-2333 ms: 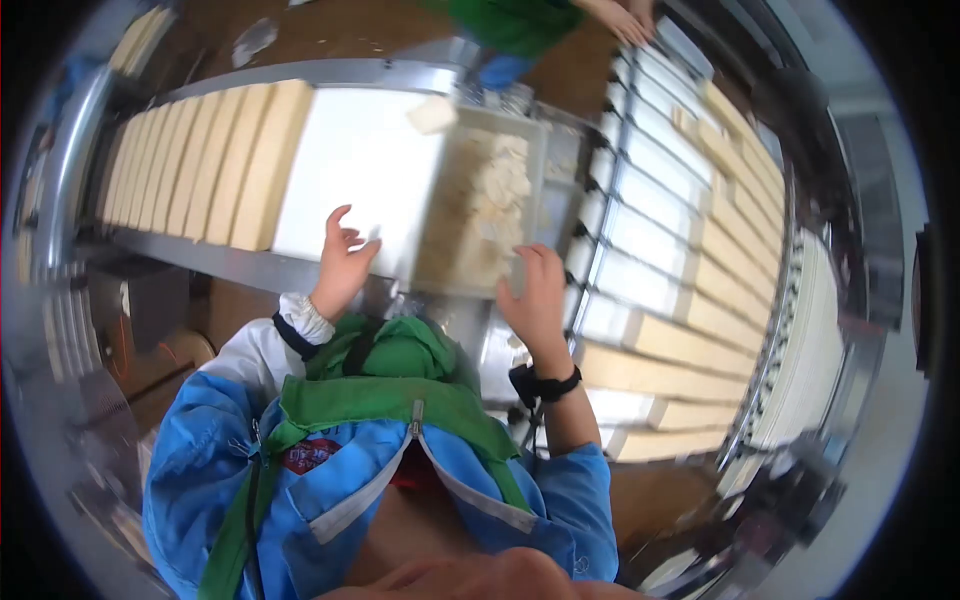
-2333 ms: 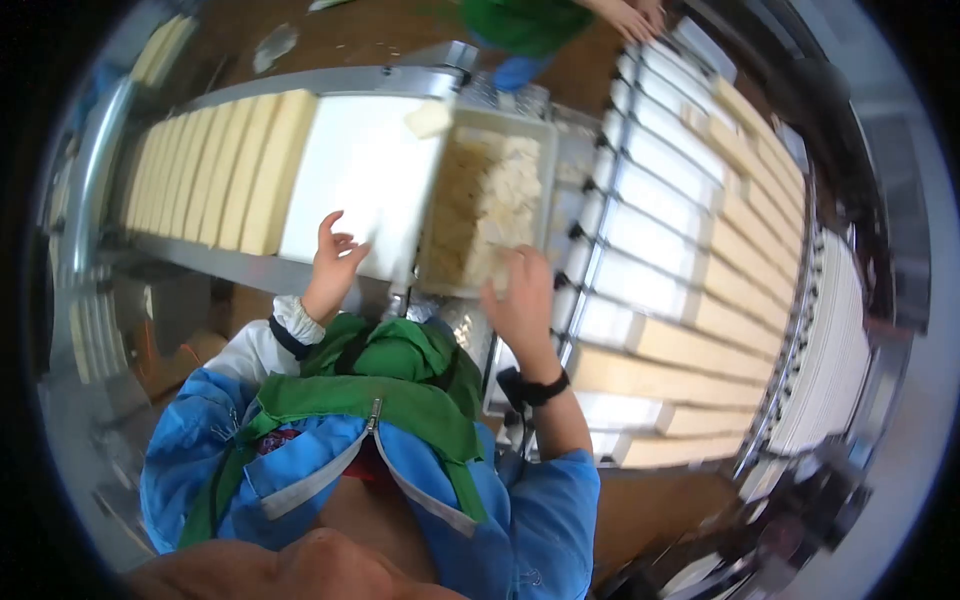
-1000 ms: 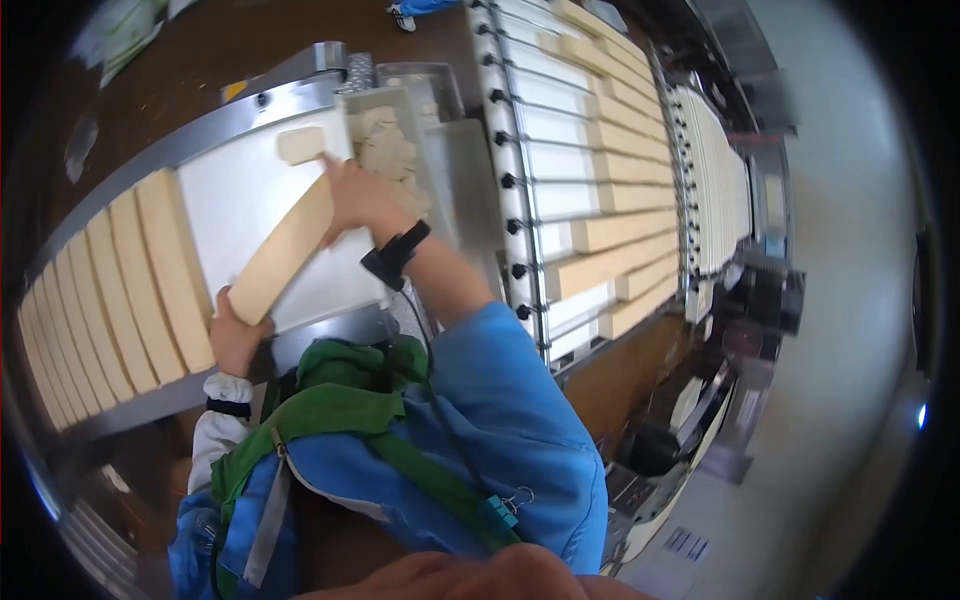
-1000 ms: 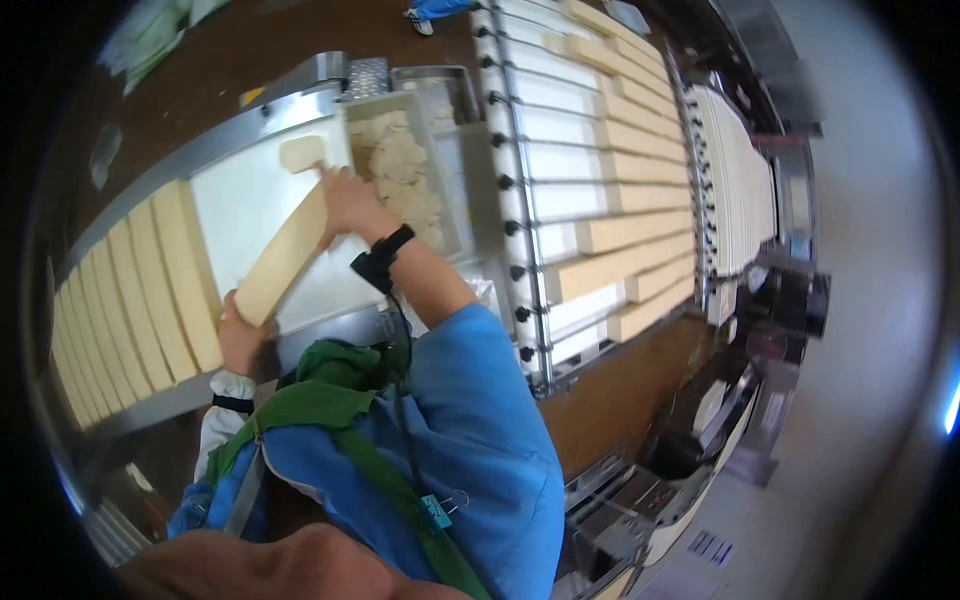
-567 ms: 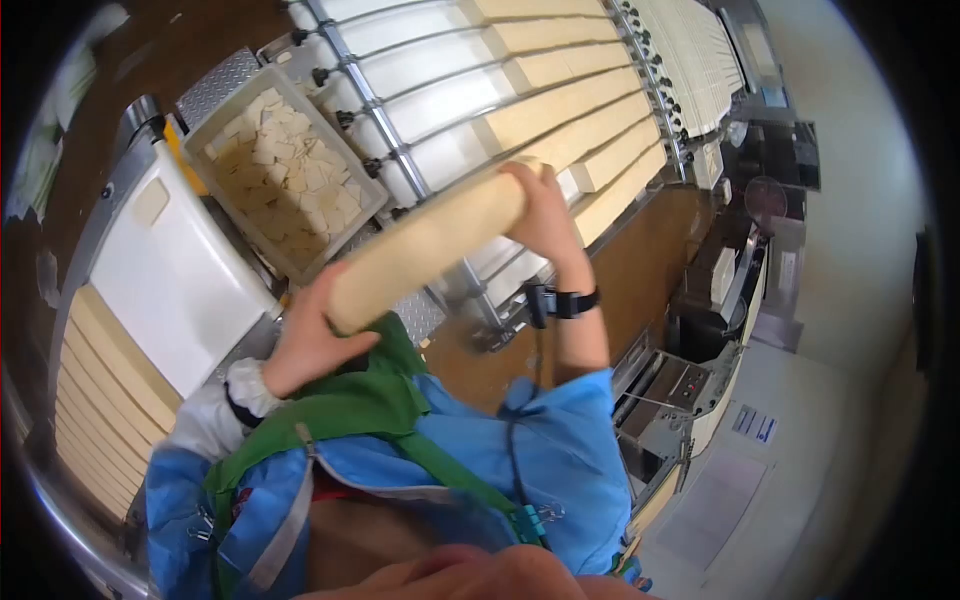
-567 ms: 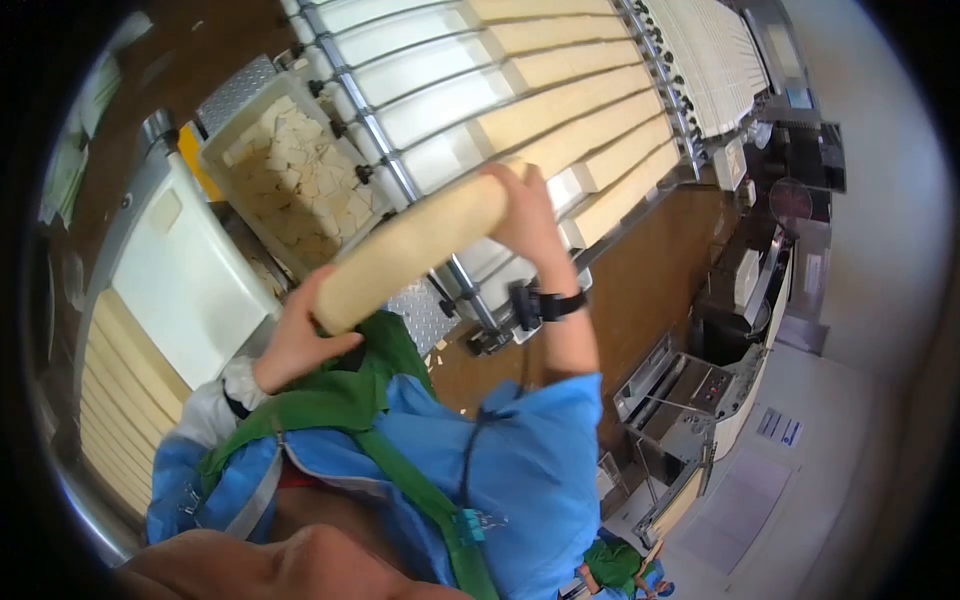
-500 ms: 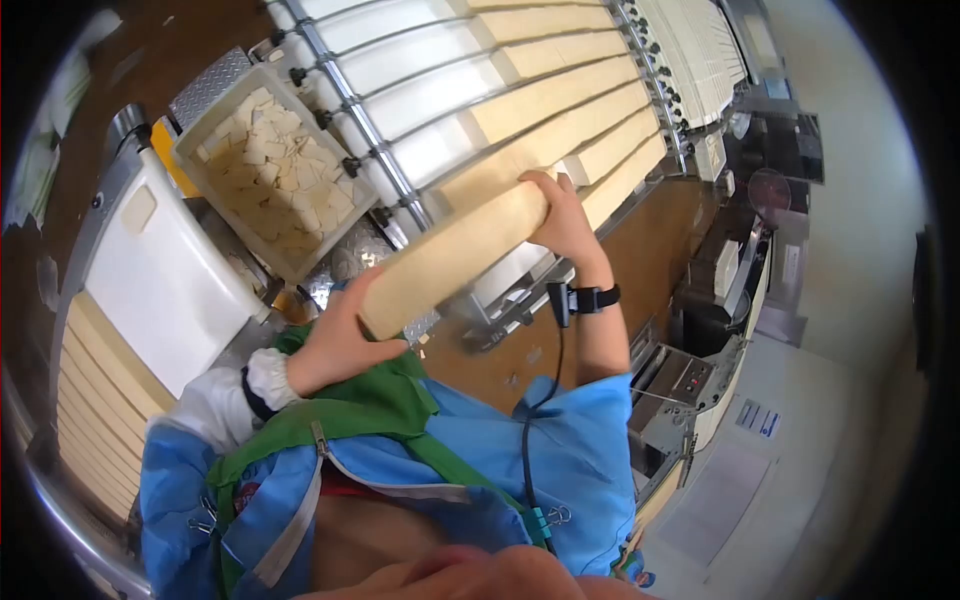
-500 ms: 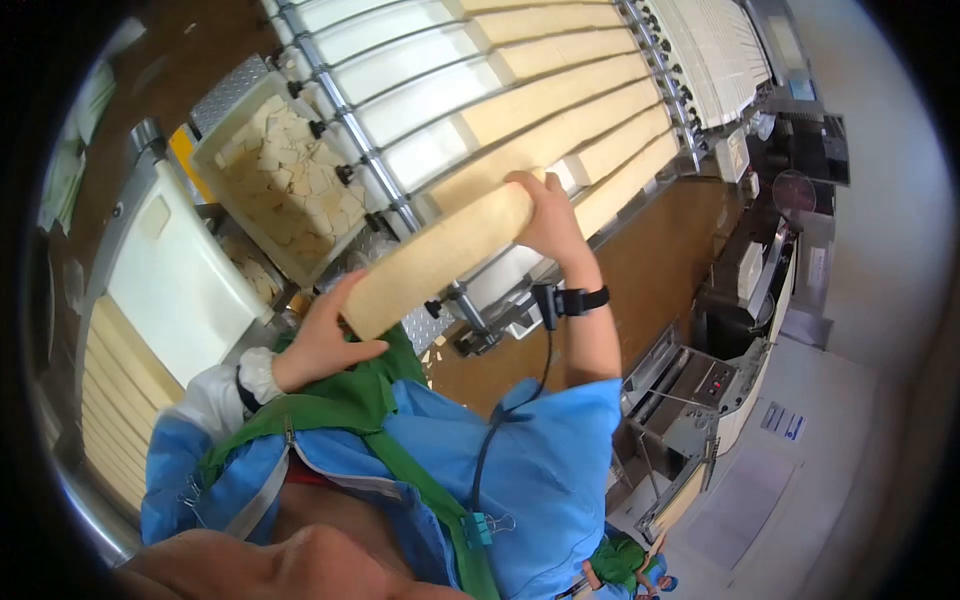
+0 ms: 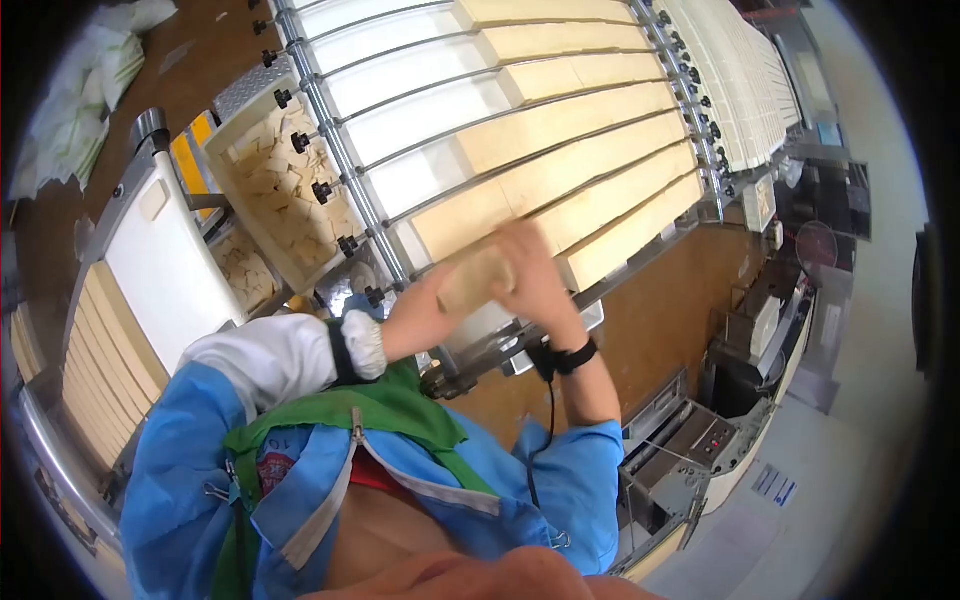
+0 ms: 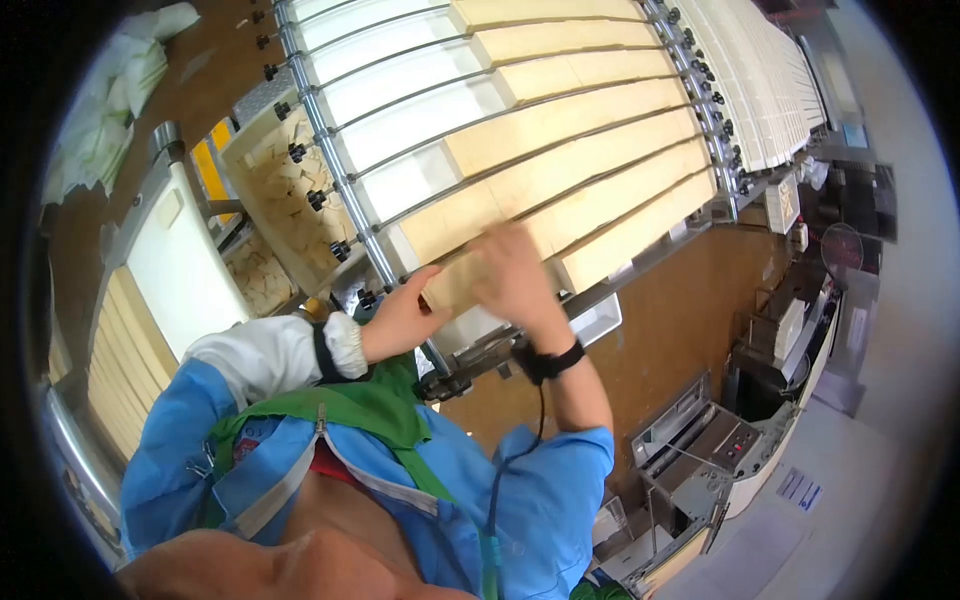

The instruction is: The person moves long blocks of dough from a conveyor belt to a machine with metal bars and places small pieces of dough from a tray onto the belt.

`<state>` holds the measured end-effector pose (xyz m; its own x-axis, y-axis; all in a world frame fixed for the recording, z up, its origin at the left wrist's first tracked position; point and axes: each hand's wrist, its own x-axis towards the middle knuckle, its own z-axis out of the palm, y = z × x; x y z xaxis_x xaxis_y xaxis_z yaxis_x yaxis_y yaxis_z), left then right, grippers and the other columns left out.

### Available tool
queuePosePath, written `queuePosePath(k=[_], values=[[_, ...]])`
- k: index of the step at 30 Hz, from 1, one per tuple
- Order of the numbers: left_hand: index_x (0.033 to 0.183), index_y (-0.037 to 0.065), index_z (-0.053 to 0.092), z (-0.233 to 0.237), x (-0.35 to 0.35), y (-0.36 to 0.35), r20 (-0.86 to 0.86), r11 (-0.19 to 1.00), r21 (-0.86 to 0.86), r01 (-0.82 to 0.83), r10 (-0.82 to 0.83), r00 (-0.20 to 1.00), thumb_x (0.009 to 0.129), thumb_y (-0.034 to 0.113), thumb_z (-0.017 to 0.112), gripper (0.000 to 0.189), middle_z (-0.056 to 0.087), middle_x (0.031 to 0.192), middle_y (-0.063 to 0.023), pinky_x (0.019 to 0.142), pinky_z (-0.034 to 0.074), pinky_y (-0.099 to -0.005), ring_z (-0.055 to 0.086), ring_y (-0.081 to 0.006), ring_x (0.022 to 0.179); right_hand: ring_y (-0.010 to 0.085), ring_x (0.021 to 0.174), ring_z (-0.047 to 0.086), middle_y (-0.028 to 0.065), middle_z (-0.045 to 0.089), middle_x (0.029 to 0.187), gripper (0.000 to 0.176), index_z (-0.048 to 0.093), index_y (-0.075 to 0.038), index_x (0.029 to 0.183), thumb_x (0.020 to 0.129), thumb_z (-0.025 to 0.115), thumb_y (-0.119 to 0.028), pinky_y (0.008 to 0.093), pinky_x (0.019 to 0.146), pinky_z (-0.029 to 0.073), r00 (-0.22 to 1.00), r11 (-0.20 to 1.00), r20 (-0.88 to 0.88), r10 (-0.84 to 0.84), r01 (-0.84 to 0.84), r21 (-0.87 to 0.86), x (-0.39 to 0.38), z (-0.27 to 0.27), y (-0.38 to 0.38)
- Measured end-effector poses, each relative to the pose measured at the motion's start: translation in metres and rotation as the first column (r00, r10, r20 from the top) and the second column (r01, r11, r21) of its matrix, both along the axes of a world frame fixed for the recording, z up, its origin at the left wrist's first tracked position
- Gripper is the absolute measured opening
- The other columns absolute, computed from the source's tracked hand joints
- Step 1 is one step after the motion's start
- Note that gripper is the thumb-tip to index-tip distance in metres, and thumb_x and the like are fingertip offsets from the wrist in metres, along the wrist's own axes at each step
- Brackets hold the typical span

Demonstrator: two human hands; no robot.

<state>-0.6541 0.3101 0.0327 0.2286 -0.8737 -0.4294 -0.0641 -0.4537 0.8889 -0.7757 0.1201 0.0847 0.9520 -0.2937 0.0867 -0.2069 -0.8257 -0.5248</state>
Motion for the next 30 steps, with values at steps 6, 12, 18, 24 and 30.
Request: queuePosePath(k=[6,12,18,24,30], values=[[0.141,0.013,0.043,0.005,0.006,0.003,-0.036,0.979,-0.074,-0.193,0.19,0.981,0.093,0.004,0.055,0.051,0.063,0.075,-0.0142,0.063,0.05,-0.0372,0.064,-0.0256,0.066,0.0411,0.11,0.053,0.0183,0.058,0.115,0.045,0.061,-0.004,0.11,0.068,0.075,-0.013,0.0506,0.101,0.042,0.992,0.973,0.059,0.111,-0.121,0.199,0.017,-0.011,0.048],[0.138,0.011,0.038,-0.001,0.039,0.039,-0.184,0.99,-0.032,-0.136,0.128,0.975,0.088,-0.002,0.053,0.054,0.066,0.088,-0.0158,0.068,0.053,-0.0354,0.069,-0.0232,0.077,0.0389,0.106,0.053,0.0157,0.056,0.107,0.052,0.06,-0.008,0.113,0.064,0.076,-0.012,0.0503,0.1,0.04,0.99,0.994,-0.097,0.1,-0.104,-0.037,0.025,-0.021,0.06],[0.143,0.012,0.033,0.019,0.122,0.129,-0.422,0.724,-0.106,-0.682,0.588,0.69,0.091,0.006,0.067,0.062,0.062,0.096,-0.0082,0.072,0.052,-0.0281,0.061,-0.0118,0.084,0.0364,0.095,0.054,0.0145,0.055,0.097,0.039,0.059,-0.005,0.1,0.067,0.077,-0.014,0.0466,0.084,0.043,0.986,0.981,0.042,0.164,-0.158,-0.111,0.125,0.005,0.11],[0.143,0.014,0.035,-0.041,0.162,0.307,-0.094,0.231,0.046,-0.972,0.97,0.226,0.084,0.005,0.067,0.068,0.053,0.091,-0.0067,0.069,0.048,-0.03,0.053,-0.0145,0.079,0.039,0.103,0.055,0.0188,0.058,0.109,0.038,0.06,-0.001,0.108,0.075,0.073,-0.016,0.0471,0.092,0.046,0.813,0.829,0.288,0.506,-0.551,0.101,0.347,-0.042,0.279],[0.141,0.008,0.038,-0.053,0.168,0.417,0.102,-0.135,0.138,-0.981,0.987,-0.121,0.073,0.004,0.07,0.076,0.053,0.083,-0.0055,0.064,0.046,-0.0308,0.051,-0.0152,0.072,0.0418,0.136,0.039,0.028,0.046,0.142,0.063,0.048,0.007,0.136,0.084,0.068,-0.023,0.0473,0.116,0.03,0.714,0.73,0.191,0.674,-0.683,-0.02,0.52,-0.105,0.481]])
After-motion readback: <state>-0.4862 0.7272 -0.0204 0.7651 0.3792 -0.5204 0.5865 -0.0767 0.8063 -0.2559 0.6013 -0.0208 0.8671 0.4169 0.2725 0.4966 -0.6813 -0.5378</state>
